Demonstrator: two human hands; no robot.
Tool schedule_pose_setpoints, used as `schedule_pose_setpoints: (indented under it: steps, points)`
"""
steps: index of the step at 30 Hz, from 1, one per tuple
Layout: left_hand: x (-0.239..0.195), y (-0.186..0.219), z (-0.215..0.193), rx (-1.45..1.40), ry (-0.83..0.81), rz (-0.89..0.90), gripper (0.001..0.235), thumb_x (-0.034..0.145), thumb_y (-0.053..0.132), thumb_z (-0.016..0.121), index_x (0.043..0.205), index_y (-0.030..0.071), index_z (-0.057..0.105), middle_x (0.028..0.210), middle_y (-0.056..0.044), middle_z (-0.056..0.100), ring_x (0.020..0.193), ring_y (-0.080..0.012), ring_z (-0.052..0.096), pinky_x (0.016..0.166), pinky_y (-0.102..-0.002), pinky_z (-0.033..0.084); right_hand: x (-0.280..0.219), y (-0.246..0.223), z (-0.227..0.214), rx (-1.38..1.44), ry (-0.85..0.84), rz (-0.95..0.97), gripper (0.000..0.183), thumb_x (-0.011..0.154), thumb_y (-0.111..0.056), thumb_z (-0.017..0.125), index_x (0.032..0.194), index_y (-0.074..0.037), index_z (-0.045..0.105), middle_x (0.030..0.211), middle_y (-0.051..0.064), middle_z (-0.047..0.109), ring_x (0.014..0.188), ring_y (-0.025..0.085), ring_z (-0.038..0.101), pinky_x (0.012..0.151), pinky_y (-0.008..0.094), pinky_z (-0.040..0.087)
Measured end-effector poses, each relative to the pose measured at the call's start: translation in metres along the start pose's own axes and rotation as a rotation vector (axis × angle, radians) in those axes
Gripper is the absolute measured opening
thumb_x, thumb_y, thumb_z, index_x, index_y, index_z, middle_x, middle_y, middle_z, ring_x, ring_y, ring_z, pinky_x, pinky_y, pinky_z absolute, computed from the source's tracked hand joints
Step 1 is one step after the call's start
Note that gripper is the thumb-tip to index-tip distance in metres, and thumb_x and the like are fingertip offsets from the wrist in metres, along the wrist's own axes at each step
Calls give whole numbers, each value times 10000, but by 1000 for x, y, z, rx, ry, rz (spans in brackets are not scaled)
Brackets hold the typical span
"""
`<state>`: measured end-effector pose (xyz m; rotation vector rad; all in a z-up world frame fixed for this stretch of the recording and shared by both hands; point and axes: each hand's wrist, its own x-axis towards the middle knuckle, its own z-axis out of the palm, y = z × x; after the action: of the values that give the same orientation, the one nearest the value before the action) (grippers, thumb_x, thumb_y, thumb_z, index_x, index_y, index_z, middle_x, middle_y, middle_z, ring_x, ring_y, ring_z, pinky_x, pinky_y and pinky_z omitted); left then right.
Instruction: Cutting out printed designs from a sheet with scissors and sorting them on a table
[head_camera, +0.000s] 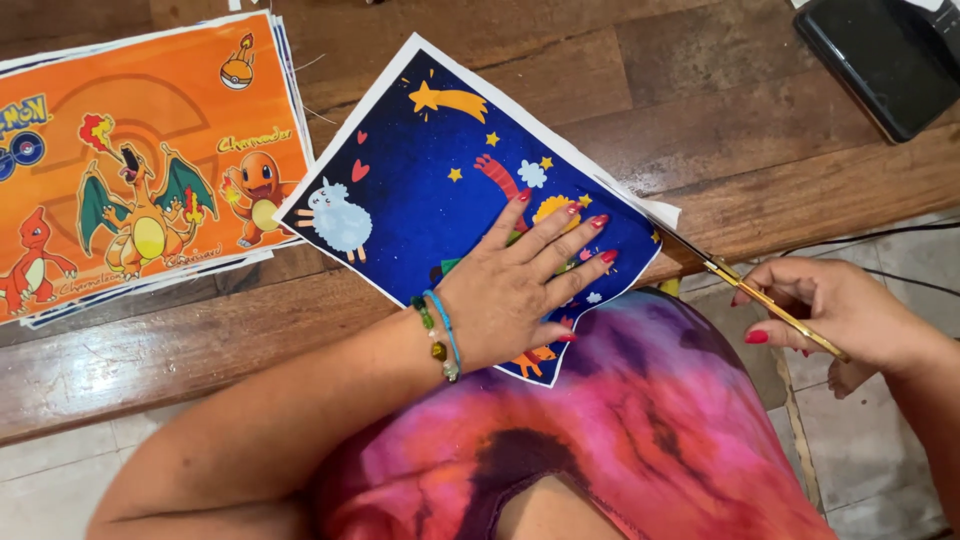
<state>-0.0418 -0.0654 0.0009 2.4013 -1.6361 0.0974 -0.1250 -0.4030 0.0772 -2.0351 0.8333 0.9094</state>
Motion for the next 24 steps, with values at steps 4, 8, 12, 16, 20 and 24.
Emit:
schedule_pose_setpoints:
  steps: [4, 8, 12, 16, 20, 24]
  points:
    - [8, -10, 11, -21, -5, 82, 884, 885, 726, 594, 1595, 237, 400, 1698, -84, 262, 1571, -286, 249, 1264, -618, 101, -10, -25, 6, 3, 3, 76, 394, 820, 92, 780, 1179, -47, 695, 1225, 27, 781, 499, 261, 375, 208, 452, 361]
    - [9, -17, 19, -80, -2, 167, 876, 905, 718, 580, 1598, 218, 389, 1699, -101, 247, 1578, -322, 216, 1257, -640, 97, -5, -27, 6, -28, -10, 97, 397, 823, 87, 790, 1185, -66, 731, 1038, 131, 768, 619, 273, 497, 249, 468, 413]
    - [8, -16, 21, -91, 10, 157, 892, 897, 740, 589, 1603, 239, 376, 1701, -83, 246, 1580, -311, 212, 1258, -644, 101, 29, 19, -5, 40, -83, -9, 477, 766, 60, 842, 1212, -31, 701, 916, 181, 695, 687, 272, 522, 269, 474, 465]
    - [8, -16, 23, -100, -10, 143, 864, 902, 717, 575, 1602, 258, 363, 1704, -70, 232, 1583, -299, 184, 1265, -638, 77, 35, 32, -4, 108, -82, -34, 498, 742, 92, 840, 1204, -2, 681, 935, 189, 688, 633, 283, 502, 294, 500, 523]
    - [7, -16, 23, -99, -10, 153, 856, 896, 710, 569, 1594, 255, 375, 1700, -84, 241, 1580, -310, 192, 1262, -646, 66, 36, 40, -3, 127, -76, -127, 479, 701, 71, 861, 1152, 35, 702, 832, 198, 662, 562, 277, 507, 282, 480, 529]
    - [8, -16, 21, -89, -22, 160, 852, 889, 705, 565, 1589, 256, 378, 1698, -90, 244, 1575, -312, 200, 1264, -646, 54, 35, 42, 0, 147, -50, -124, 490, 706, 89, 848, 1163, 31, 681, 957, 193, 736, 566, 276, 513, 288, 464, 501]
